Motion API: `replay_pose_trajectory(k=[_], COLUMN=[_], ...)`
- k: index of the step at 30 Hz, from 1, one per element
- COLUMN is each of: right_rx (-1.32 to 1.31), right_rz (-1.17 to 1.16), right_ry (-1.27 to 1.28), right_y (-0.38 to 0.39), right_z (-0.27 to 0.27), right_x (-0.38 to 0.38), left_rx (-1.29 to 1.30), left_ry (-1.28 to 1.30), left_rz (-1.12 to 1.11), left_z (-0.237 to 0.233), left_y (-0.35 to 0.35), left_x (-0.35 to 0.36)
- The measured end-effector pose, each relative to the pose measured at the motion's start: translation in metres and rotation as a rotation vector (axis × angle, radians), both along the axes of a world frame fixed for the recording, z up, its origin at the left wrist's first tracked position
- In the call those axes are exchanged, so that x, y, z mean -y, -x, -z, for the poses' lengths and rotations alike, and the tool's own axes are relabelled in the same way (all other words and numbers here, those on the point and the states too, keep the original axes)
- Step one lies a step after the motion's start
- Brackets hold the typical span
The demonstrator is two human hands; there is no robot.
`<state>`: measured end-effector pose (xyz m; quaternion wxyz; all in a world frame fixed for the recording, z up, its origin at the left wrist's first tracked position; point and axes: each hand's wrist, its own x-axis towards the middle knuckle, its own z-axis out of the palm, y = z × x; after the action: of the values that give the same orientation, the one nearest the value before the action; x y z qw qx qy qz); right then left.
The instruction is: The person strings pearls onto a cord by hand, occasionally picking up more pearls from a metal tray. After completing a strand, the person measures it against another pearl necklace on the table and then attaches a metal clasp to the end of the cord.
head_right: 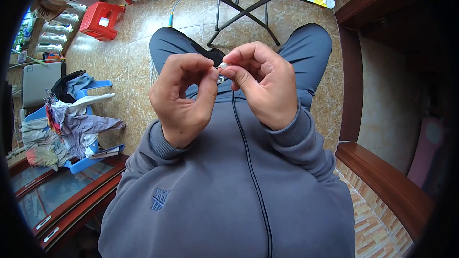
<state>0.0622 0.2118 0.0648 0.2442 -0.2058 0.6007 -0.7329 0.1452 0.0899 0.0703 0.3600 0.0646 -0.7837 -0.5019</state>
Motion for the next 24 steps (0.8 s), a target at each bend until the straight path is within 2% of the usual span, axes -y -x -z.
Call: replay_pose_trajectory(k=[6,10,15,21,24], right_rx=[-0.113,-0.006,0.033,0.041,0.040], right_rz=[-0.038,-0.049,-0.019,-0.042,-0.055], right_ry=[-0.040,-0.039,0.004,0.082,0.082], right_y=[0.003,0.005,0.000,-0.001,0.000], right_z=[0.001,-0.001,-0.001,0.002,0.004], right_x=[-0.004,-0.007,-0.001,0.001,-0.002], left_rx=[0.199,0.141,-0.011,-0.003,-0.004], left_ry=[0.053,-0.134,-0.092,-0.189,-0.047], left_rz=[0.029,0.066,-0.012,-0.009,0.020], left_z=[-0.007,0.000,0.003,0.008,0.012], left_y=[-0.007,-0.007,-0.004,-0.008,-0.010], left_x=[0.010,0.011,0.006,-0.002,0.001])
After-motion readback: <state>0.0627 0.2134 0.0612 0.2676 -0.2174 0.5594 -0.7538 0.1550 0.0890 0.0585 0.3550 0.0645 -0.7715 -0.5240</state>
